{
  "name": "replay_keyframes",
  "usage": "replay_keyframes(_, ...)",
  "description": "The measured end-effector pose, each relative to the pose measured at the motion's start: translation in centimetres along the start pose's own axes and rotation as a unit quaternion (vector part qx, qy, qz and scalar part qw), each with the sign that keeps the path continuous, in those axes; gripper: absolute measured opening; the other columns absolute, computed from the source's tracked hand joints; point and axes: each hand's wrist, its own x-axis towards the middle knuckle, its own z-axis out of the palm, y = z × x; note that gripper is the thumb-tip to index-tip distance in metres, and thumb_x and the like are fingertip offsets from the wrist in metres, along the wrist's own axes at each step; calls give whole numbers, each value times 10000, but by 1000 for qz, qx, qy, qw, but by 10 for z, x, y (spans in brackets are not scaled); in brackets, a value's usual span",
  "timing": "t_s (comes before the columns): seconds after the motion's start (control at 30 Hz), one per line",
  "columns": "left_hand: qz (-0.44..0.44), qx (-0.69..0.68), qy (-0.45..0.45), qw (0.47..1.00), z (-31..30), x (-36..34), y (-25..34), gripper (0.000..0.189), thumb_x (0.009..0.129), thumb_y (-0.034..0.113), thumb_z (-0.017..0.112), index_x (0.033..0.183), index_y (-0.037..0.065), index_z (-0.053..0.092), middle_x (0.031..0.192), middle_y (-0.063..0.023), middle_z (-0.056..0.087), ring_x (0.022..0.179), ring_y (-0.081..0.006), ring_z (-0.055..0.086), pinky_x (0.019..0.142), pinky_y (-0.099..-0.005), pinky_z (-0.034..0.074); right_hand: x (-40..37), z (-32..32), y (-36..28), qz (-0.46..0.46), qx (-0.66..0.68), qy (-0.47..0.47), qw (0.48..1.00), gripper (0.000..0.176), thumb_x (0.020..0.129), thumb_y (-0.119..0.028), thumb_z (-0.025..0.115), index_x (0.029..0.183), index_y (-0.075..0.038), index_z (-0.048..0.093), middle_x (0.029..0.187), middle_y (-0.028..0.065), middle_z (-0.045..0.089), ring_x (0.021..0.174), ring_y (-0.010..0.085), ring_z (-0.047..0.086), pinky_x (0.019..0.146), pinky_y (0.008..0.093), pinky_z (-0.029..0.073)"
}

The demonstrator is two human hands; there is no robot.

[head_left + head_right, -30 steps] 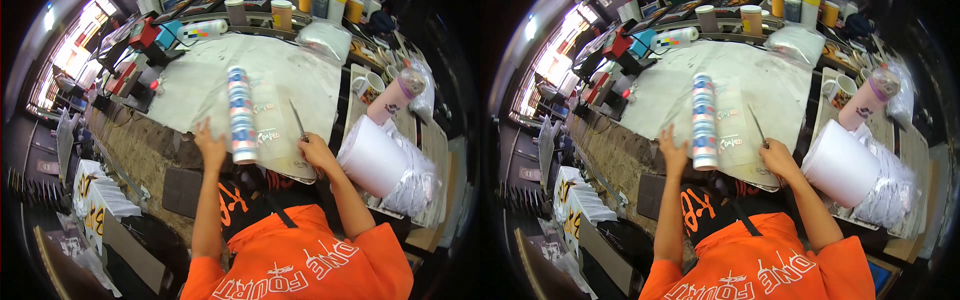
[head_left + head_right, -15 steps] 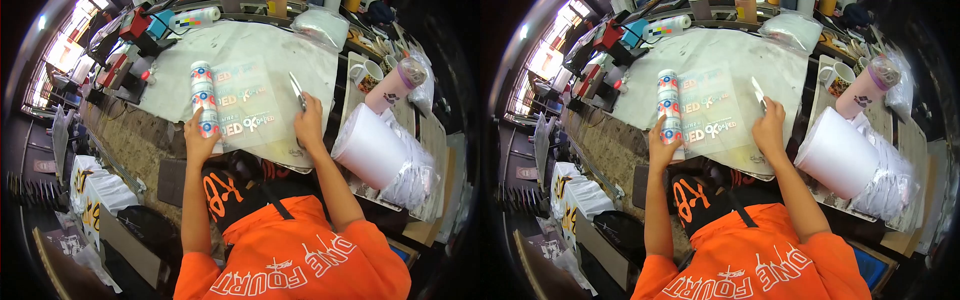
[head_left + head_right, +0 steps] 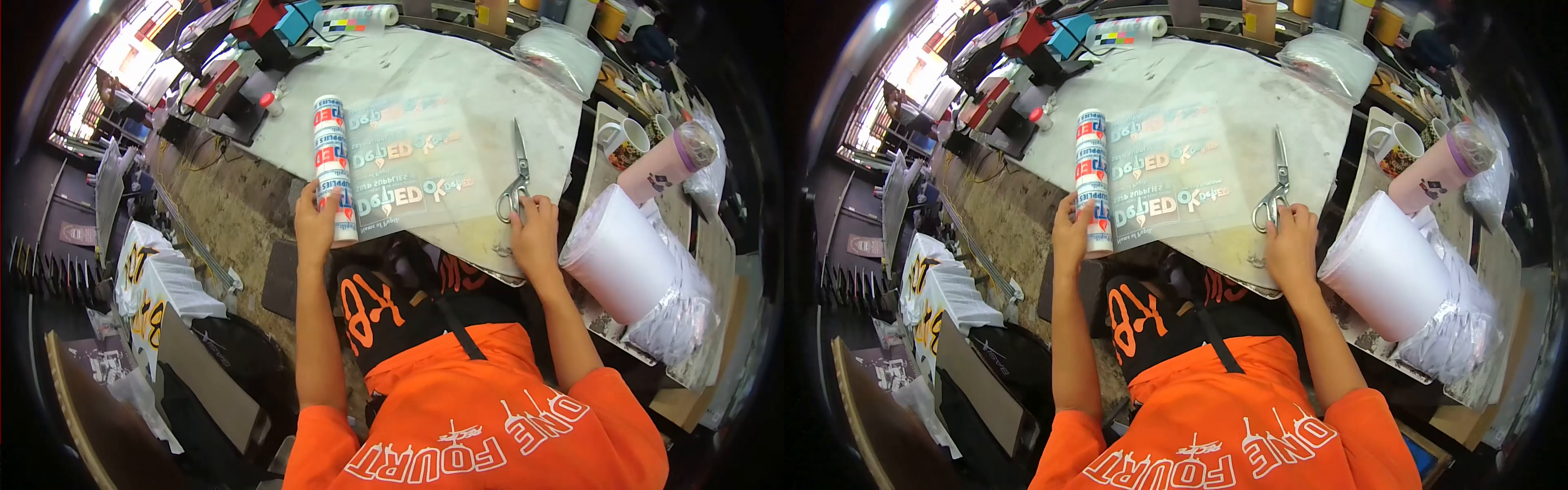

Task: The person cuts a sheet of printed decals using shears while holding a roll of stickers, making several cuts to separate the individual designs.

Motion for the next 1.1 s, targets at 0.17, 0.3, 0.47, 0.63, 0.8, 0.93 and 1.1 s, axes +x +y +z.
replay_keyframes(0.17,14,208,-55,977,16,20,22,981,627,369,947,1365,-72,474,1174,-249,690,959,-314,732,793,-412,600,15,-1,-15,-37,86,-2,996,399,876,-120,679,1252,-9,608,1141,204,603,1045,415,622,889,492,520)
replay_keyframes(0.3,-16,215,-96,972,36,35,35,907,648,302,915,1352,-66,476,1147,-261,691,962,-332,732,831,-424,599,23,-5,-19,26,58,-57,996,363,865,-131,660,1204,-21,592,1083,228,624,949,451,664,828,529,546)
replay_keyframes(0.47,-17,245,-95,965,57,42,41,846,661,326,879,1300,-86,509,1156,-278,687,1007,-353,721,866,-432,581,1,-15,-17,30,8,-87,996,339,852,-89,603,1167,0,513,989,309,610,832,502,669,728,564,557)
replay_keyframes(0.63,-50,53,-165,984,83,42,44,776,675,310,881,1242,-91,536,1099,-246,705,887,-304,747,774,-403,599,-38,-41,-16,46,7,-149,988,356,839,-61,609,1158,15,471,1006,318,599,823,508,662,733,582,544)
replay_keyframes(0.8,-59,21,-124,990,88,21,55,1028,696,362,883,1470,-84,374,1222,-294,648,989,-348,728,830,-427,592,-67,-52,-10,38,35,-158,986,389,830,-38,625,1171,6,443,1022,323,586,834,523,650,742,592,535)
replay_keyframes(0.93,15,177,-71,982,72,21,42,1144,735,424,868,1584,-14,241,1382,-343,482,1220,-431,599,1006,-471,511,-76,-56,-2,59,57,-163,983,407,845,-38,623,1196,-4,421,1040,321,587,859,526,646,755,582,535)
replay_keyframes(1.1,137,104,-72,983,42,40,21,766,870,202,679,1580,155,396,1401,-278,448,1218,-427,577,1053,-452,473,-78,-62,-5,54,107,-142,983,485,871,-21,620,1301,-12,395,1041,308,600,880,533,640,783,574,524)
